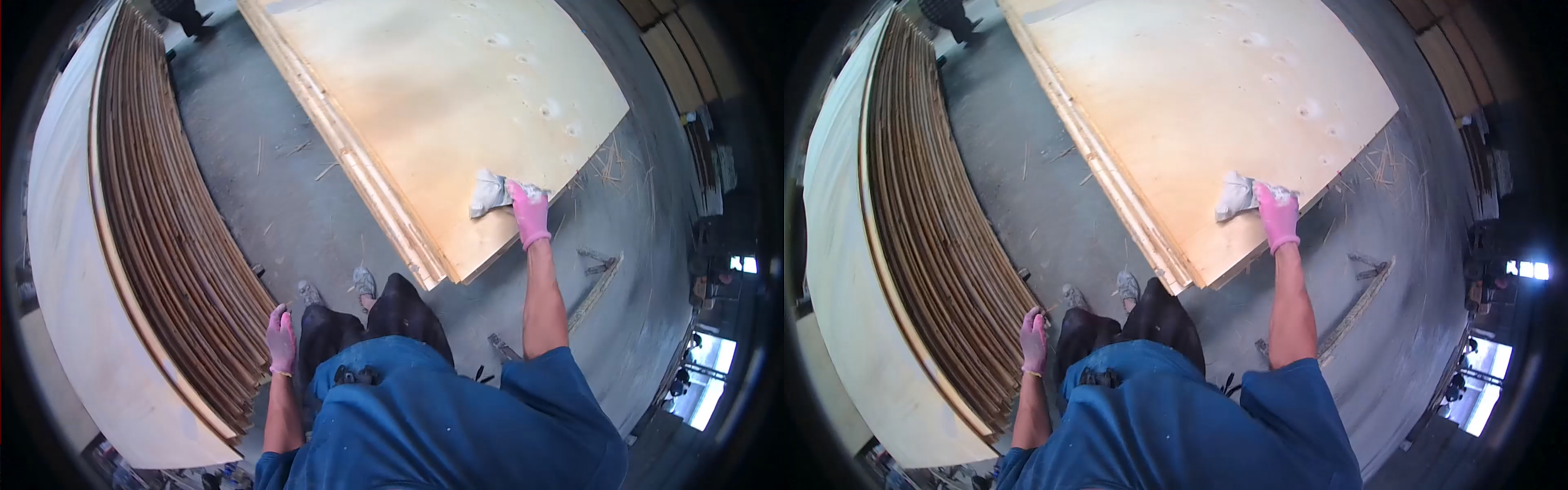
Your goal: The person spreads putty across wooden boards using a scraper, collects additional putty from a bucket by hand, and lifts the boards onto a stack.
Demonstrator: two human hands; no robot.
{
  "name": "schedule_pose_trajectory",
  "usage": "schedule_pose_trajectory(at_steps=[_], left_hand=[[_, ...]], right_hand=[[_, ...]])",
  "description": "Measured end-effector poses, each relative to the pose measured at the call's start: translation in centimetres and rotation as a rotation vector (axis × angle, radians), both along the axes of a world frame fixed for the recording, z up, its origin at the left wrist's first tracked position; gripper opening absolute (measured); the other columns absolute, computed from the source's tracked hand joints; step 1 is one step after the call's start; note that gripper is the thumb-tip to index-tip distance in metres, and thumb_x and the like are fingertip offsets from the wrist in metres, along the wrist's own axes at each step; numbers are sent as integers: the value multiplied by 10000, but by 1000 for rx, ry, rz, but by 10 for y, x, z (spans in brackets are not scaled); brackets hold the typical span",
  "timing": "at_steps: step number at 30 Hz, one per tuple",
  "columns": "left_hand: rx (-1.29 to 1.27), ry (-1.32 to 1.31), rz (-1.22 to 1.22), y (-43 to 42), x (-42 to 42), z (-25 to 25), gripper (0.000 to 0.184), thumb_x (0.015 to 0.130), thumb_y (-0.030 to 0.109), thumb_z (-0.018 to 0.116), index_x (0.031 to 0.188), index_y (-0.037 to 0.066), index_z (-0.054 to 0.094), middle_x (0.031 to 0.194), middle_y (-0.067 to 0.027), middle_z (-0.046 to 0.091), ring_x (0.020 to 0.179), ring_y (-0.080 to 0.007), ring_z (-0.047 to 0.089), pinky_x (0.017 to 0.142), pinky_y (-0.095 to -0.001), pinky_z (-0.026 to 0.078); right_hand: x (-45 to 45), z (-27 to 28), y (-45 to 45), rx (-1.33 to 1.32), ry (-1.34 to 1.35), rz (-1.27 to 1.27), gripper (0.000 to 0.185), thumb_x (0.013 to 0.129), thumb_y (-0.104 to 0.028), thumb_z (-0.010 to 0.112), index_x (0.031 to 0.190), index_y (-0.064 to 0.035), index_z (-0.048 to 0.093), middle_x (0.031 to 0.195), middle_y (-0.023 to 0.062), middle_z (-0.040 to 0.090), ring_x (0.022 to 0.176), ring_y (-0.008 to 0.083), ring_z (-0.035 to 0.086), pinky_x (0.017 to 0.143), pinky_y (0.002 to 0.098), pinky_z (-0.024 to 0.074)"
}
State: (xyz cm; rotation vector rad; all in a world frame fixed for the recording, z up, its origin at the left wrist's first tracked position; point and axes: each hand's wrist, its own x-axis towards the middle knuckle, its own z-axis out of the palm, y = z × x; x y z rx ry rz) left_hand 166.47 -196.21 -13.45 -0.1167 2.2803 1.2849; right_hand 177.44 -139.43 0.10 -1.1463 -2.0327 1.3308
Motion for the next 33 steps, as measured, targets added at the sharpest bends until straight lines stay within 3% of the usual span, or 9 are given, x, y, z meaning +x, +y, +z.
schedule_pose_trajectory(at_steps=[2, 7, 11, 14, 17, 19, 25, 29, 33], left_hand=[[-76, 66, -156, 22, -23, 4, 357, 1011, 190, 521, 1286, -31, 579, 1203, -170, 670, 1148, -265, 627, 998, -338, 458], [13, 1, -317, 46, -58, -7, 369, 1008, 210, 534, 1279, -37, 576, 1189, -174, 675, 1139, -266, 632, 988, -335, 463], [68, -95, -412, 55, -84, -1, 360, 1027, 199, 520, 1294, -39, 560, 1170, -124, 656, 1105, -196, 602, 977, -308, 453], [91, -104, -466, 41, -108, -17, 353, 1033, 189, 513, 1296, -42, 556, 1161, -109, 648, 1081, -170, 592, 964, -298, 453], [137, -93, -472, 27, -141, -14, 352, 1029, 187, 517, 1292, -44, 560, 1147, -112, 657, 1064, -169, 600, 946, -295, 460], [127, -32, -413, 11, -169, -10, 350, 1016, 193, 526, 1275, -37, 576, 1146, -140, 667, 1081, -211, 614, 950, -313, 467], [47, 29, -297, 2, -233, -21, 344, 990, 216, 545, 1227, -22, 614, 1172, -204, 672, 1138, -308, 633, 976, -359, 476], [107, 54, -185, 17, -257, -19, 360, 1026, 223, 515, 1300, -6, 567, 1080, -53, 661, 933, -124, 611, 830, -261, 490], [75, 9, 1, 8, -255, -27, 354, 1018, 212, 517, 1287, -8, 580, 1092, -78, 670, 978, -145, 618, 859, -267, 480]], right_hand=[[-28, 5, 14, 102, -168, 39, 268, 873, -260, 713, 939, -2, 749, 821, 108, 741, 812, 227, 710, 762, 367, 555], [-17, 15, -43, 563, -527, 225, 311, 822, -333, 706, 1017, -96, 758, 905, 197, 716, 871, 384, 680, 819, 462, 527], [-5, 21, -121, 493, -462, 212, 303, 816, -253, 744, 1058, -70, 746, 902, 173, 723, 811, 353, 689, 767, 449, 516], [-2, 25, -175, 756, -390, 247, 243, 846, -186, 738, 1060, -72, 743, 896, 102, 744, 761, 249, 699, 696, 382, 529], [12, 8, -210, -176, -277, 30, 241, 865, -164, 720, 1096, -98, 723, 984, 79, 739, 789, 198, 705, 679, 331, 542], [4, 6, -222, -441, -11, -141, 210, 900, -124, 711, 1105, -80, 708, 993, 52, 726, 841, 175, 695, 690, 293, 544], [-127, 49, -161, -593, 474, -285, 250, 921, -60, 666, 1161, 7, 643, 1044, 94, 688, 911, 188, 680, 763, 338, 582], [-230, 30, -64, -660, 450, -110, 267, 937, -97, 646, 1188, -9, 627, 1073, 88, 684, 950, 223, 677, 798, 397, 592], [-354, 4, -4, -895, 632, -59, 281, 915, -194, 661, 1130, -13, 660, 1067, 112, 705, 951, 284, 689, 809, 447, 583]])
